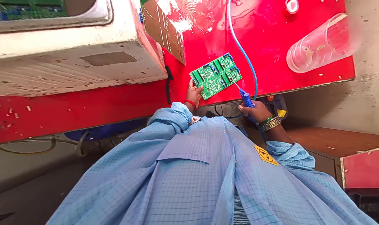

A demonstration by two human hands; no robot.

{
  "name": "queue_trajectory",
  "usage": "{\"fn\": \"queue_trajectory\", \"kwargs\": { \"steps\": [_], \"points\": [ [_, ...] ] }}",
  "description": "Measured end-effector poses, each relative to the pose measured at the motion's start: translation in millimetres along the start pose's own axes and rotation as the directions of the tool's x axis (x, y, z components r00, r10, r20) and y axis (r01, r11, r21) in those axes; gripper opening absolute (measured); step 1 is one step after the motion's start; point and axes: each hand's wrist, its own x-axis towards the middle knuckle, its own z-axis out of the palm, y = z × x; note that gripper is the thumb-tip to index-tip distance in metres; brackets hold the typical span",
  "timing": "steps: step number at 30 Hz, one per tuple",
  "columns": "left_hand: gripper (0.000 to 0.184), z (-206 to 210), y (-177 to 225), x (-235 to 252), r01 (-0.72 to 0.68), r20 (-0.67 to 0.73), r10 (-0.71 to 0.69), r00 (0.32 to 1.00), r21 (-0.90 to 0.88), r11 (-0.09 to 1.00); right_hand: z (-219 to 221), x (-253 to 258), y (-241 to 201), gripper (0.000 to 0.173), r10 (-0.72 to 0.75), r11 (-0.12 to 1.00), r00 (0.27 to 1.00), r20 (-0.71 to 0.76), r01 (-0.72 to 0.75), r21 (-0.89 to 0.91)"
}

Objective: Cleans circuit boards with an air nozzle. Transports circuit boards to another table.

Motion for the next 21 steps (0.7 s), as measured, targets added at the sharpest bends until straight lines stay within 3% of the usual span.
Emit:
{"fn": "queue_trajectory", "kwargs": {
  "steps": [13,21],
  "points": [
    [0.074,-1,-2,2,0.005,-0.001,-0.005,1.000,0.004,1.000,1,33,-46,0.033,-0.069,0.998,0.997,0.028,0.069,0.012],
    [0.074,-2,0,2,0.021,0.003,-0.021,1.000,0.002,1.000,0,26,-41,0.030,-0.056,0.998,0.998,0.011,0.055,0.014]
  ]
}}
